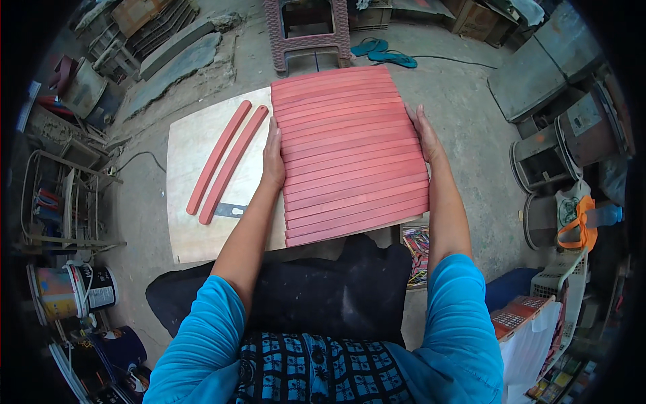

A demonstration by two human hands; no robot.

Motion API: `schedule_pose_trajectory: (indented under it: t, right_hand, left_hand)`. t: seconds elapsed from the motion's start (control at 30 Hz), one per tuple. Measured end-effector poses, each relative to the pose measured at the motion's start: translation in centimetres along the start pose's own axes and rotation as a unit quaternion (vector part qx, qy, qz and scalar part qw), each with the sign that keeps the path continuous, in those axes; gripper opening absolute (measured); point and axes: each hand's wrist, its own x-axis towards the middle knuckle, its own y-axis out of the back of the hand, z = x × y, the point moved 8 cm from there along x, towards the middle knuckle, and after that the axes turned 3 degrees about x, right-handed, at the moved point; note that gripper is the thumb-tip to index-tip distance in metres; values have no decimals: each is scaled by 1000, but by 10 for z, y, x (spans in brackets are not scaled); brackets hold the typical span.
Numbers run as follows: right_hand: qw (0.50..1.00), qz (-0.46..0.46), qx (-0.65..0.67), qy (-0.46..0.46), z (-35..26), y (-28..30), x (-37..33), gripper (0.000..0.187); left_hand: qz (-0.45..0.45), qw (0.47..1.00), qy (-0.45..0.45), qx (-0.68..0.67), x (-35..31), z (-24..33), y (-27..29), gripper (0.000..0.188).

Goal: The person assembles a wooden structure by picking red slats from a crate and aligning them side-by-side on a wooden base, securing them one by one.

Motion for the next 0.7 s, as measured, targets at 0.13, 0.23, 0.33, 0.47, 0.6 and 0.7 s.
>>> schedule_pose_trajectory:
  t: [0.13, 0.23, 0.33, 0.47, 0.6, 0.7]
  right_hand:
    - [987, 98, -115, 61, 6, 40, 3, 83]
    - [972, 176, -73, 136, -16, 52, -63, 79]
    - [967, 190, -36, 167, -4, 40, -123, 73]
    - [963, 208, 22, 168, 42, 18, -161, 67]
    - [947, 236, 46, 211, 46, 8, -170, 61]
    - [936, 265, 46, 228, 47, 16, -168, 57]
  left_hand:
    - [-10, 1000, -13, 16, -12, -4, 11, 62]
    - [1, 998, -7, 59, -63, 17, 7, 60]
    - [22, 991, -30, 129, -129, 41, 1, 58]
    - [52, 970, -75, 226, -161, 39, -10, 56]
    - [86, 945, -114, 293, -157, 29, -17, 54]
    - [119, 932, -132, 318, -152, 18, -14, 52]
